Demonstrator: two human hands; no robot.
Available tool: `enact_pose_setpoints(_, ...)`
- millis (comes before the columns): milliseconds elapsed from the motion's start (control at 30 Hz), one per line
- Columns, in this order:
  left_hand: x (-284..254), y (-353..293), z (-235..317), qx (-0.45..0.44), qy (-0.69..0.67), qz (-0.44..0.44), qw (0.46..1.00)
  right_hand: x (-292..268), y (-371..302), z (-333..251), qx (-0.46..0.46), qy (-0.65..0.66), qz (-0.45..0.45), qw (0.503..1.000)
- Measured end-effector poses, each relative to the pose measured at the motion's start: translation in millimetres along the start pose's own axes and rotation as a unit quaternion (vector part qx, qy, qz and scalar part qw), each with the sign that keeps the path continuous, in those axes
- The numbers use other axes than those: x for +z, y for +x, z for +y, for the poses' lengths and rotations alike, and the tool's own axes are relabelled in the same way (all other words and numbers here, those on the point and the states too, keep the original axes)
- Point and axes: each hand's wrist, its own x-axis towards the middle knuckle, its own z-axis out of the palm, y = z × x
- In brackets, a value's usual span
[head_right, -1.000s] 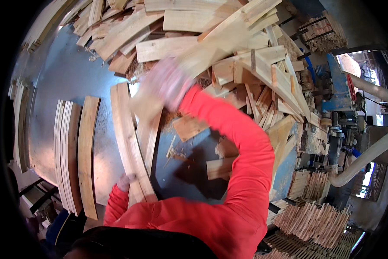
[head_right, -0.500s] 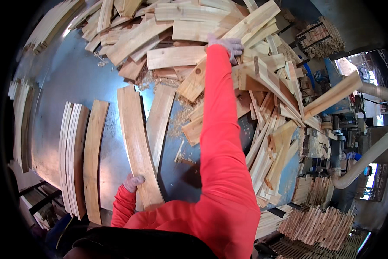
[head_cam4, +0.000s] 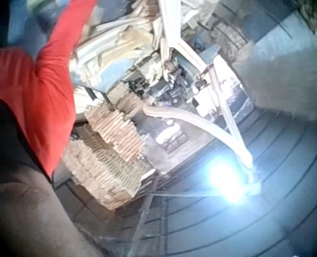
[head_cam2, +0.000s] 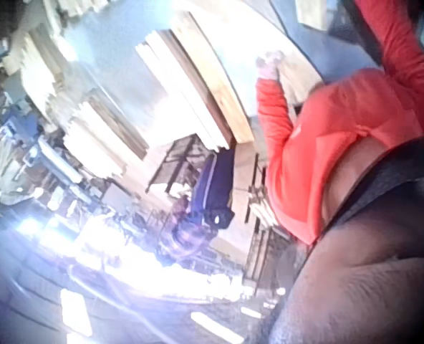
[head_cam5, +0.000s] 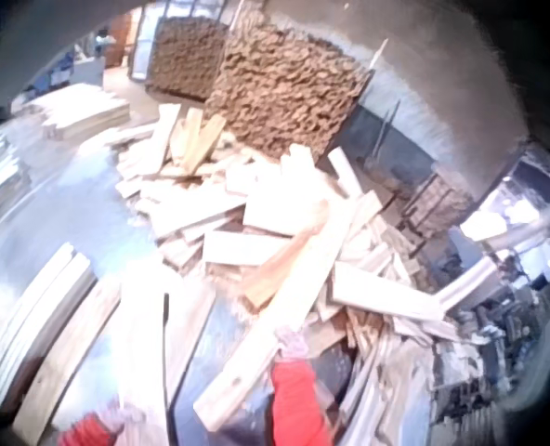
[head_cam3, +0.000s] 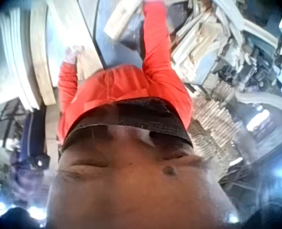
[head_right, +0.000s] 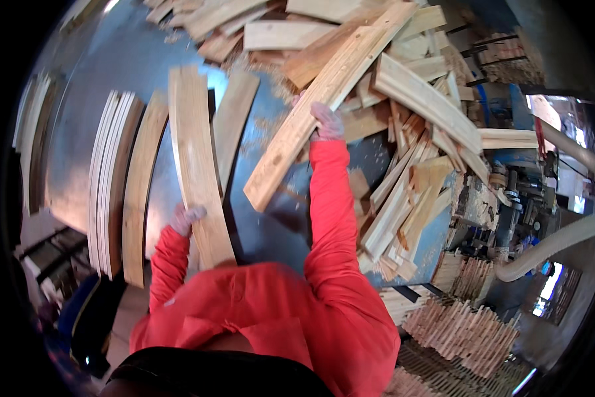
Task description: The person sorts through a large pile of wooden planks on a metal table, picking up pieces one by one and arranging them into a neat stack. The person wears gloves and handles the wood with both hands, moving from a disorganized pile to an organized stack.
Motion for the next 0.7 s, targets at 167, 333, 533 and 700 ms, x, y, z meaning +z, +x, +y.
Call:
enact_pose_setpoints(167, 12.4, -68.5, 88.3, -0.063, 0.155, 0.149, 0.975, 43.9, -126.5, 16.0, 0.126, -0.020, -0.039, 0.991)
enact_pose_setpoints(333, 28.7, -68.2, 80.6, -0.168, 0.453, 0.148, 0.863, 64.6, -173.8, 110.3, 0.215, 0.163, 0.059, 0.961)
enact_pose_setpoints(533, 80.1, -65.8, 37.5, -0.177, 0.584, 0.101, 0.786, 110.0, -269.0, 166.5, 0.135, -0.127, -0.037, 0.982)
enact_pose_setpoints(700, 33.7, -82.9, 21.7, -0.053, 0.313, 0.132, 0.939, 96.2, -344.9, 126.2, 0.181, -0.443, -0.193, 0.856)
